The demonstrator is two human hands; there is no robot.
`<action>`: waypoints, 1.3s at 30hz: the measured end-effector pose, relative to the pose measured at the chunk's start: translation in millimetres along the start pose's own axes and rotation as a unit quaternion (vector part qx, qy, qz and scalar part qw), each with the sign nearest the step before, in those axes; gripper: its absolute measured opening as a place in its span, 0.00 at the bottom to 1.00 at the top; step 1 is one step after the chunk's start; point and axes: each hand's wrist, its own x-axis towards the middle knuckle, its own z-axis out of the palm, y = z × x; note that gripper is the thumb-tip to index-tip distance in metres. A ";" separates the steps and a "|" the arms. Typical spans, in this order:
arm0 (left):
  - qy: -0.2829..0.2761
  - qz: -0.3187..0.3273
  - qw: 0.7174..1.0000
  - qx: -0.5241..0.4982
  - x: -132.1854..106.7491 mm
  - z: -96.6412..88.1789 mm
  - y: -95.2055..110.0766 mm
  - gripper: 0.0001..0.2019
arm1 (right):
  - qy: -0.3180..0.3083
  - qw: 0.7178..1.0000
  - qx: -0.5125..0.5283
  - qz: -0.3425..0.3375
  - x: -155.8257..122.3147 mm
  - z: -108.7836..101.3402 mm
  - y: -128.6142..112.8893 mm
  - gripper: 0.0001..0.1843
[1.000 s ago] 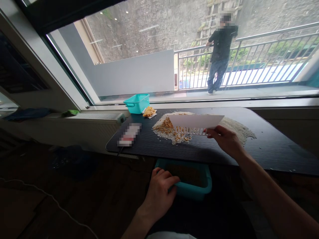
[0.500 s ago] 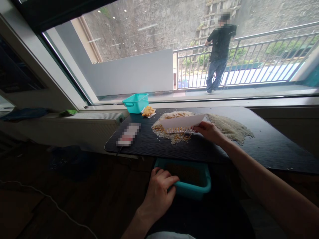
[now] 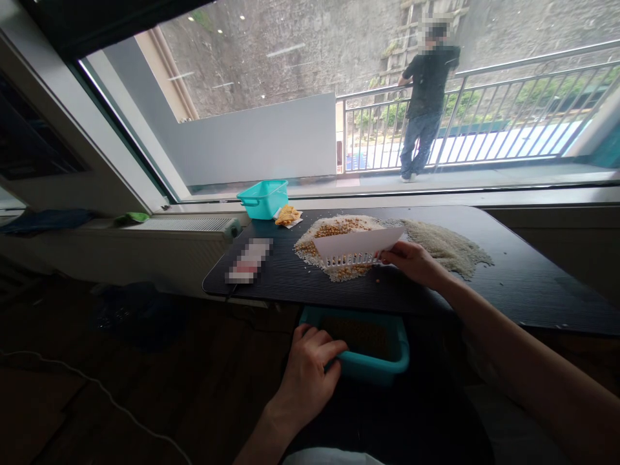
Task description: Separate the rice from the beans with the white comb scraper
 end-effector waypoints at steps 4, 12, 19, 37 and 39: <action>0.006 -0.001 1.000 -0.002 -0.4 1.0 -0.3 0.16 | 0.002 1.000 -0.003 0.001 -6.6 -2.0 -4.1 0.23; 0.002 -0.001 1.000 -0.006 0.1 -0.1 -0.2 0.15 | 0.028 1.000 -0.008 0.008 -14.5 -3.6 -10.2 0.23; 0.002 0.007 1.000 0.002 -1.2 0.4 0.1 0.14 | 0.100 0.994 -0.034 0.007 -54.2 -23.8 -34.4 0.16; 0.002 0.015 1.000 0.005 -1.8 2.5 -2.4 0.15 | 0.203 0.959 -0.159 0.117 -136.9 -39.0 -50.4 0.18; 0.005 0.016 1.000 0.002 -1.7 2.8 -2.8 0.16 | 0.218 0.957 -0.162 0.105 -122.2 -40.6 -49.9 0.17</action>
